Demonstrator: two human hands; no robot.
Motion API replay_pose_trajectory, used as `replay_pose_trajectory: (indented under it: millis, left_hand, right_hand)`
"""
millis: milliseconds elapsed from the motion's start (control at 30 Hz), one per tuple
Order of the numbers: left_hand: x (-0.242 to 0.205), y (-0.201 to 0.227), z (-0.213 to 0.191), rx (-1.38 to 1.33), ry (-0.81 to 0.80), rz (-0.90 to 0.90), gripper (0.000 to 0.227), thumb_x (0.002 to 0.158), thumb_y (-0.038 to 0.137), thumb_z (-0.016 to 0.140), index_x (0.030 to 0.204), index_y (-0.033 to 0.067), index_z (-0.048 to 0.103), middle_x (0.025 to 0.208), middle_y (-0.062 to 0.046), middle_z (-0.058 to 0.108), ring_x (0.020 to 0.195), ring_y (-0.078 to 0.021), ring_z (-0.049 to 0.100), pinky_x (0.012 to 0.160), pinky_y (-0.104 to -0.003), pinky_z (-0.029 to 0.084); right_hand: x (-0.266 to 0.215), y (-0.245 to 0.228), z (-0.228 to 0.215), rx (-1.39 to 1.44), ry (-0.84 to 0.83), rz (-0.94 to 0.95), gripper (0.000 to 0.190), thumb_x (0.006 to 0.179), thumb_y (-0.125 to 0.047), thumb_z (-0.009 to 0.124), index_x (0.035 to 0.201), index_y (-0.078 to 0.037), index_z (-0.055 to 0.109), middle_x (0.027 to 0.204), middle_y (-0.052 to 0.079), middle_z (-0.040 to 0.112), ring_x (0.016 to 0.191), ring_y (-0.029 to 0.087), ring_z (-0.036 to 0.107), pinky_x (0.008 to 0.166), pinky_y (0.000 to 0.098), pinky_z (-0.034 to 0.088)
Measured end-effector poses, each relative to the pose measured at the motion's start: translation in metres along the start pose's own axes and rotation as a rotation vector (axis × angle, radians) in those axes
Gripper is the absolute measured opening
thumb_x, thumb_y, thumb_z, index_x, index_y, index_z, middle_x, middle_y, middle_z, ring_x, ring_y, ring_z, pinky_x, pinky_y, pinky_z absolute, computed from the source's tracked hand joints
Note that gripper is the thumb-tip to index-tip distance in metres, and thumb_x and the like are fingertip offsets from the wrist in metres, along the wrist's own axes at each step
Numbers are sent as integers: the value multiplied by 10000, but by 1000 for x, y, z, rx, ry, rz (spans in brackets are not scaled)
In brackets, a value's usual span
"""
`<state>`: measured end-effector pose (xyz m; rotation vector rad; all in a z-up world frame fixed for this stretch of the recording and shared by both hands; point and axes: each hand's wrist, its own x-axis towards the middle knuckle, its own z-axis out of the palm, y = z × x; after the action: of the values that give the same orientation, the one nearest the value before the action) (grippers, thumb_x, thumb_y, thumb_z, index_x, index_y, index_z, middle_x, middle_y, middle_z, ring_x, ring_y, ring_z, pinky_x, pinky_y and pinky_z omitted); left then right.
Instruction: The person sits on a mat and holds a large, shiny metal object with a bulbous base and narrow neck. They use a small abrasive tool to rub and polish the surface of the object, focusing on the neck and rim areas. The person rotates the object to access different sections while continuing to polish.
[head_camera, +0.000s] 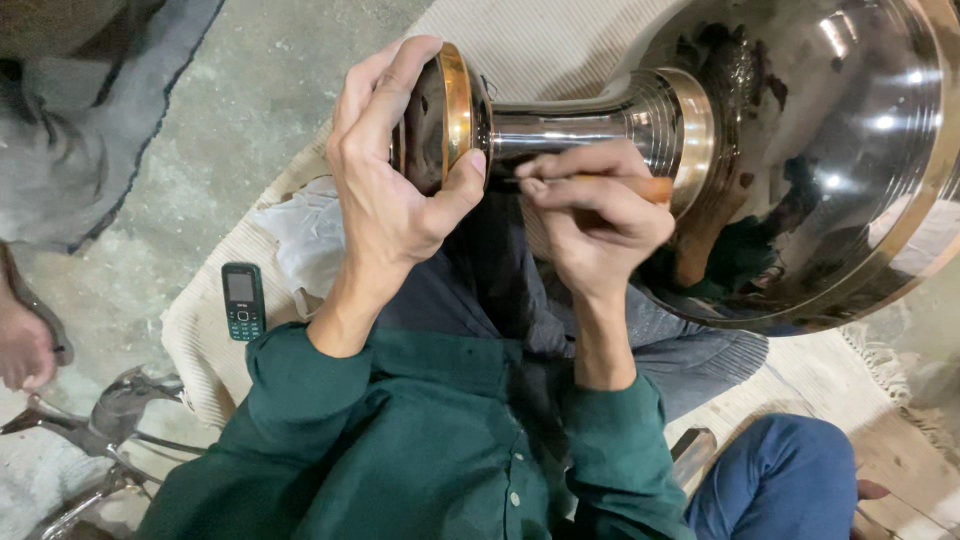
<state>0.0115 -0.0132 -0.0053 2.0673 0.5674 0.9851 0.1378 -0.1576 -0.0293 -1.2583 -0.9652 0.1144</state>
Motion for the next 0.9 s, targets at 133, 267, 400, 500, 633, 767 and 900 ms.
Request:
replay_pose_trajectory:
  millis: [133,267,400,500,633,767,900]
  left_hand:
    - [-3,-6,1,11,2,-4,673,880,367,804,1433,53,586,1383,-149,586,1211,-274,659,1056,-354,545]
    - [-8,-10,-5,-36,-21,-32,683,870,332,797,1442,32,574,1385,-168,581,1205,-288,661,1054,-363,548]
    - [-6,-13,-10,-30,-39,4,690,891,343,807,1448,20,561,1389,-180,574,1237,-309,649,1076,-380,535]
    - [-5,-13,-14,-23,-45,53,687,942,395,806,1457,20,551,1402,-184,577,1267,-315,643,1090,-385,528]
    - [7,-11,-27,-33,-72,3,708,964,456,788,1469,12,565,1354,-195,618,1221,-322,680,1055,-400,549]
    - [20,2,-48,104,-151,-204,707,879,450,792,1411,16,623,1154,-206,656,1022,-338,692,910,-428,540]
    - [17,0,-50,88,-149,-167,691,845,410,764,1386,5,620,1244,-204,626,1125,-348,673,1008,-421,544]
  right_hand:
    - [-33,-48,-57,-11,259,39,74,951,-14,757,986,26,705,1007,115,666,802,211,729,721,309,650]
    - [-78,-85,-144,-437,721,199,166,1014,-111,705,1081,40,693,869,81,638,656,151,629,579,282,571]
    - [-117,-57,-199,-396,637,661,214,1181,-213,650,1261,-21,702,846,31,598,621,109,582,513,223,422]
    - [-142,-37,-203,-106,596,629,299,1172,-259,638,993,-22,677,821,50,651,579,102,514,502,264,400]
    - [-109,-55,-200,-397,645,588,497,1153,-265,699,727,-49,564,600,14,501,465,97,426,435,253,312]
    - [-21,-104,-185,-676,505,557,397,1127,-164,716,803,52,639,608,20,519,484,74,416,440,226,268]
    - [21,-127,-155,-662,430,571,169,1020,-124,700,1041,40,730,704,2,622,515,31,468,480,177,346]
